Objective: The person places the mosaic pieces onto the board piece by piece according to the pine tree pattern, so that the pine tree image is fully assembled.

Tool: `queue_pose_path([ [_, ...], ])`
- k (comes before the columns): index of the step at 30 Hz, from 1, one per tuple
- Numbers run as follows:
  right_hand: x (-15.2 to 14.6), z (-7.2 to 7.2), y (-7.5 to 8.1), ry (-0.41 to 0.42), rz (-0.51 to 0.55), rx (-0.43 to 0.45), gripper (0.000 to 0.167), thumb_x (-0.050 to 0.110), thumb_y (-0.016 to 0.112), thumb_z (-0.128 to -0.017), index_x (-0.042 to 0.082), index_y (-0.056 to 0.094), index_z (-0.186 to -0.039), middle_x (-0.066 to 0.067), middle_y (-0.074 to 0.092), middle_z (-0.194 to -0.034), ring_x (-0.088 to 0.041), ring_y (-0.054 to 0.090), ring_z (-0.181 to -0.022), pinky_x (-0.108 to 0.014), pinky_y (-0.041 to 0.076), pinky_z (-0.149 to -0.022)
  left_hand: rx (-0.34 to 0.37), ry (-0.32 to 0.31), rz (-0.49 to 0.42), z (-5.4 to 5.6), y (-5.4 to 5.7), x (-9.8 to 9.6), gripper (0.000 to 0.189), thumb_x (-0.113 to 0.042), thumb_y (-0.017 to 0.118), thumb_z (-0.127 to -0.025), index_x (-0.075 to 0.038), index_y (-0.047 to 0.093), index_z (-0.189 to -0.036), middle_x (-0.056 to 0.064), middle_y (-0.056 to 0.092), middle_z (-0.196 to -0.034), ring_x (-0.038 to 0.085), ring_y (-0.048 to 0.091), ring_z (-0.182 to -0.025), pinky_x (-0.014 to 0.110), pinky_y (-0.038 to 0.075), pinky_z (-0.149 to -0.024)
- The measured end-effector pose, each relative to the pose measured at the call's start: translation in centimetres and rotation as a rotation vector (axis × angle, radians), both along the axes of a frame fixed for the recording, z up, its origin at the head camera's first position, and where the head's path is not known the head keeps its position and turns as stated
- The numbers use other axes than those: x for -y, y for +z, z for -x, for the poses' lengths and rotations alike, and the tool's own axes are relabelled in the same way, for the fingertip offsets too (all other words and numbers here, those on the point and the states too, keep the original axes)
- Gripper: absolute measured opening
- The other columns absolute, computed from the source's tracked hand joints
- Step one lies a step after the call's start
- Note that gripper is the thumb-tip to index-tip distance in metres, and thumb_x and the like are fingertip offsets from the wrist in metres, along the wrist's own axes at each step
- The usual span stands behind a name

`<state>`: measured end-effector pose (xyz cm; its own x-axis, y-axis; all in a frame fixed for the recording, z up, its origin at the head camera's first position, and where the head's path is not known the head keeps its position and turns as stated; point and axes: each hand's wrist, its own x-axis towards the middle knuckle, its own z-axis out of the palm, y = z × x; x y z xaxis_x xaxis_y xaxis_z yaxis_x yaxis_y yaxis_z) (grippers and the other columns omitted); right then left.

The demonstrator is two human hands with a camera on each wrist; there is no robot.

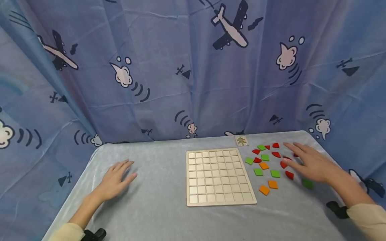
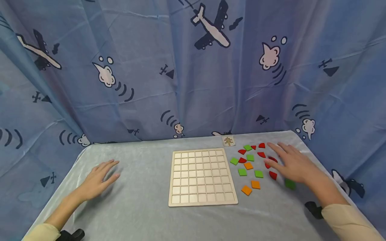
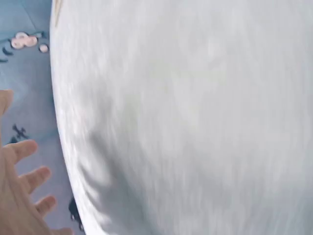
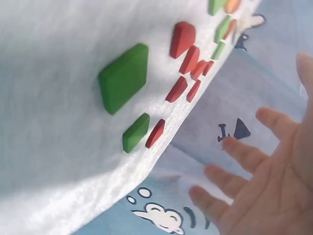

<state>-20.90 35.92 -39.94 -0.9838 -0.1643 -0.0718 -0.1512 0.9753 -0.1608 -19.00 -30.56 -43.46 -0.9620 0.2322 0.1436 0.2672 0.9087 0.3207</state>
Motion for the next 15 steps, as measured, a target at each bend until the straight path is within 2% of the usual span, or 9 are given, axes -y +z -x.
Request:
queue_pose_path([
  [4,-0.1,-0.2,0.1,0.009,0.139,0.047,0.083,0.059,0.052,-0.095,0.003,0.030,-0.152,-0.036,0.034,-0.148,-0.054,0.042,-0.124,-0.076,0.035,-0.094,-0.026,-0.081,-0.134,0.0,-0.3,-1.6,0.055,-0.043,0.057,-0.099,-0.009,0.051,-0.142,0.016,0.051,-0.146,0.042,0.044,-0.135,0.064,0.034,-0.104],
  [8,-0.4,-0.5,-0.1,0.032,0.241,0.035,0.071,0.050,0.057,-0.097,-0.002,0.043,-0.144,-0.034,0.044,-0.143,-0.051,0.052,-0.119,-0.068,0.045,-0.091,0.002,-0.139,-0.241,0.2,-0.2,-3.3,0.052,-0.040,0.062,-0.097,-0.009,0.054,-0.138,0.012,0.058,-0.139,0.037,0.055,-0.127,0.058,0.042,-0.102],
  [12,-0.9,-0.4,-0.3,0.058,0.325,0.010,0.055,0.040,0.061,-0.097,-0.003,0.056,-0.133,-0.030,0.057,-0.133,-0.041,0.063,-0.108,-0.047,0.057,-0.084,0.056,-0.194,-0.319,0.5,0.0,-5.2,0.051,-0.039,0.064,-0.095,-0.011,0.055,-0.137,0.011,0.062,-0.134,0.033,0.061,-0.119,0.053,0.048,-0.097],
  [15,-1.1,0.0,-0.3,0.068,0.354,-0.017,0.047,0.036,0.063,-0.097,0.001,0.062,-0.128,-0.023,0.065,-0.125,-0.027,0.067,-0.101,-0.028,0.057,-0.077,0.115,-0.222,-0.362,0.6,0.1,-6.7,0.052,-0.041,0.064,-0.095,-0.013,0.055,-0.137,0.011,0.062,-0.133,0.031,0.062,-0.117,0.051,0.049,-0.097],
])
